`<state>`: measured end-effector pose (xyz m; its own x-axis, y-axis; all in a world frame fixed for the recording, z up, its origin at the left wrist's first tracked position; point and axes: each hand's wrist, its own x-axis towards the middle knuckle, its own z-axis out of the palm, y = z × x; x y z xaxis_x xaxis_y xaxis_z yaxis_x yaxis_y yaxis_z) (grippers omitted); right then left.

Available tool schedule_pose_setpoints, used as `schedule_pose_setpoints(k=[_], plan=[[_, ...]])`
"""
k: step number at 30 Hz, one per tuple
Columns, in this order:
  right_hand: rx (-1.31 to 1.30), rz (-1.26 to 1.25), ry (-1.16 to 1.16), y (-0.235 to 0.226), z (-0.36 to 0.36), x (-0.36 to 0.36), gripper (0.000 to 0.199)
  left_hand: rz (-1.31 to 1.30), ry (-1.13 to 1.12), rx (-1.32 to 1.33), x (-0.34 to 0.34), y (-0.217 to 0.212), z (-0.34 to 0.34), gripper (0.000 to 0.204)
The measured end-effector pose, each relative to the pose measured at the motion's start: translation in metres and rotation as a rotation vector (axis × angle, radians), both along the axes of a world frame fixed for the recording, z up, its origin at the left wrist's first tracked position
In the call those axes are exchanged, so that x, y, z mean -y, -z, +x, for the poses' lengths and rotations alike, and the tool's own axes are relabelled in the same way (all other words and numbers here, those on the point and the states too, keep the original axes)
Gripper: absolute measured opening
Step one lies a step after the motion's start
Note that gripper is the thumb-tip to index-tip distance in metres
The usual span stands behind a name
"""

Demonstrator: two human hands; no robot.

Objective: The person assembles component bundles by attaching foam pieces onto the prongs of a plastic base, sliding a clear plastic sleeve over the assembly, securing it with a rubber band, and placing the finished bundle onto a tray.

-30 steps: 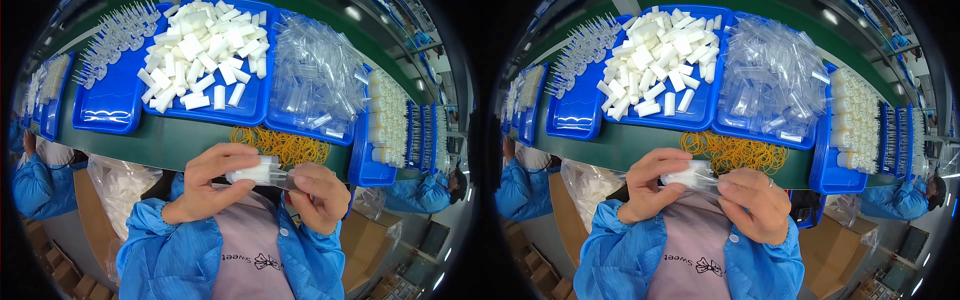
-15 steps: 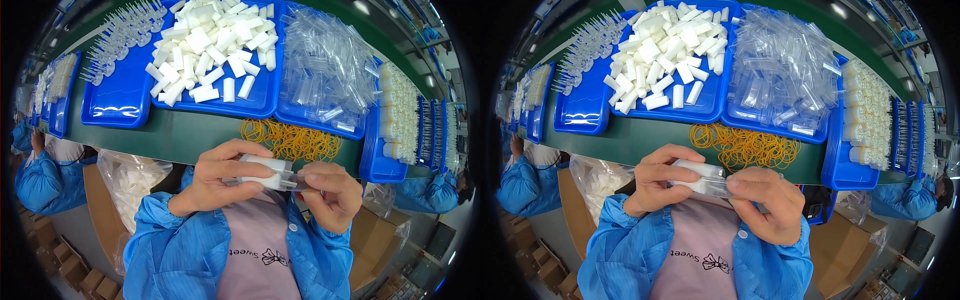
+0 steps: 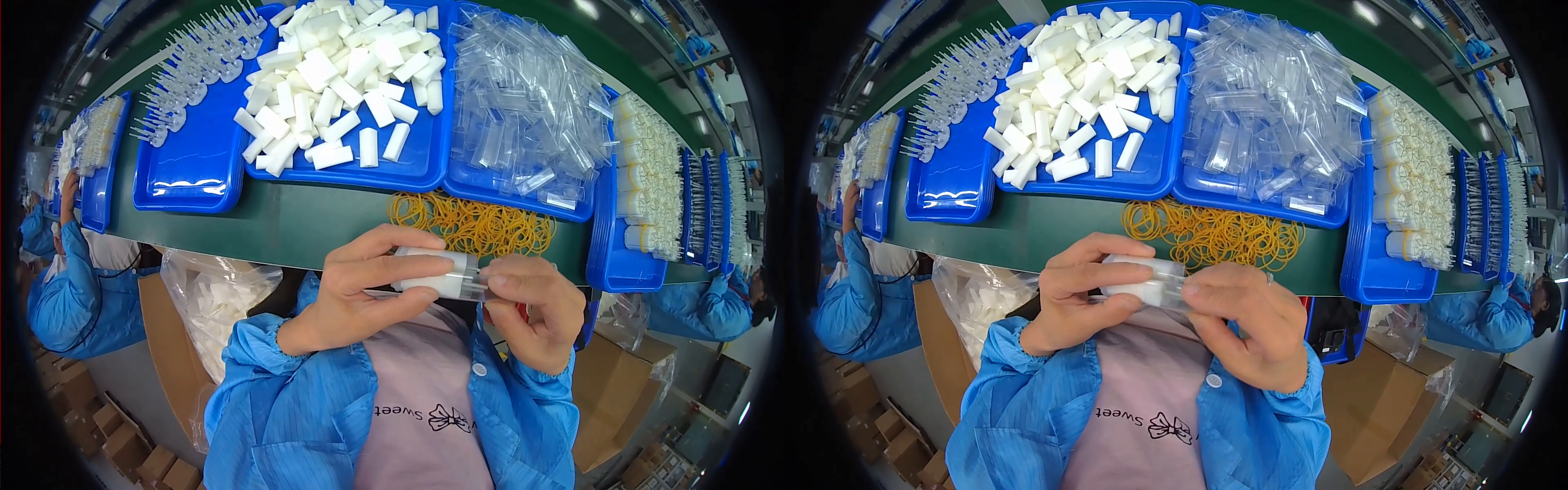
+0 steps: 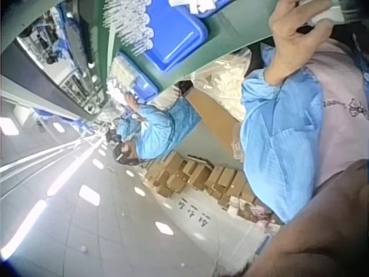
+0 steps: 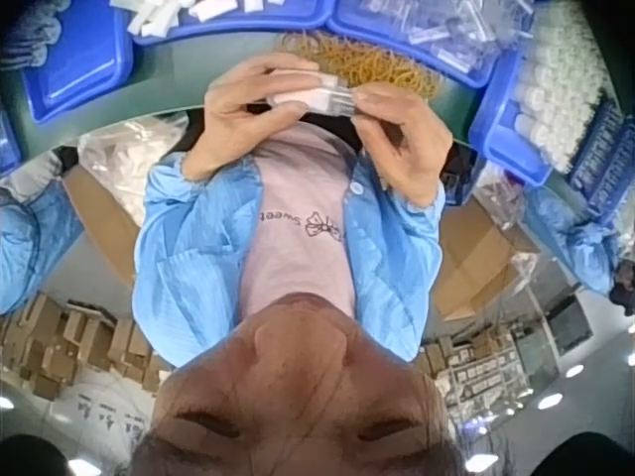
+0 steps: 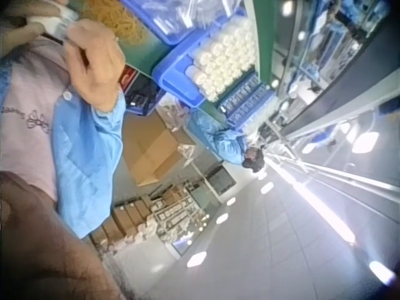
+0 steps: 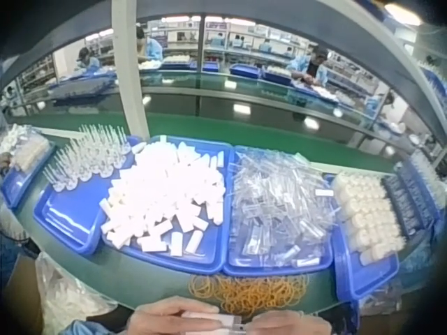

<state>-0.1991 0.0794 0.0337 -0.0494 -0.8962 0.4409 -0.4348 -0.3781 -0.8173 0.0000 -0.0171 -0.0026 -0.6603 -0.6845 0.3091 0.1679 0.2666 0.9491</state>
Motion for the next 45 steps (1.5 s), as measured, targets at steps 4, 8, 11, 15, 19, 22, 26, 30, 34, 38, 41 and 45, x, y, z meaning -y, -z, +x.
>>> schedule_pose_setpoints(k=[4, 8, 11, 15, 19, 22, 26, 30, 34, 38, 41, 45], plan=[[0.065, 0.122, -0.007, 0.003, -0.007, 0.002, 0.027, -0.06, -0.012, 0.067, 0.002, -0.001, -0.001, 0.035], [0.31, 0.13, 0.011, 0.013, -0.005, 0.001, 0.026, -0.037, -0.032, 0.044, 0.001, -0.002, -0.005, 0.034], [0.351, 0.107, 0.062, 0.021, -0.001, -0.001, 0.025, -0.037, -0.059, 0.032, 0.003, -0.001, -0.009, 0.033], [0.378, 0.102, 0.083, 0.023, 0.002, -0.002, 0.024, -0.017, -0.073, 0.037, 0.001, 0.0, -0.009, 0.032], [0.489, 0.138, 0.055, 0.025, 0.002, -0.004, 0.023, -0.003, -0.061, 0.027, 0.001, -0.002, -0.009, 0.031], [0.552, 0.147, 0.015, 0.028, -0.001, -0.001, 0.023, 0.008, -0.079, 0.071, -0.002, 0.0, -0.009, 0.031], [0.554, 0.15, -0.018, 0.029, -0.002, 0.001, 0.023, 0.026, -0.079, 0.029, 0.0, 0.001, -0.01, 0.03], [0.582, 0.161, -0.016, 0.031, -0.001, 0.0, 0.024, 0.084, -0.078, 0.026, -0.002, 0.007, -0.008, 0.031], [0.64, 0.203, -0.031, 0.035, -0.002, 0.001, 0.024, 0.158, -0.086, 0.018, -0.004, 0.009, -0.009, 0.032], [0.605, 0.194, -0.01, 0.034, -0.001, 0.001, 0.023, 0.151, -0.081, 0.018, -0.004, 0.01, -0.009, 0.032], [0.036, 0.125, 0.06, 0.018, -0.003, 0.002, 0.023, 0.129, -0.112, 0.034, -0.006, 0.015, -0.008, 0.032], [-0.005, 0.141, 0.025, 0.007, -0.006, 0.01, 0.024, 0.071, -0.105, 0.073, -0.003, 0.018, -0.005, 0.036]])
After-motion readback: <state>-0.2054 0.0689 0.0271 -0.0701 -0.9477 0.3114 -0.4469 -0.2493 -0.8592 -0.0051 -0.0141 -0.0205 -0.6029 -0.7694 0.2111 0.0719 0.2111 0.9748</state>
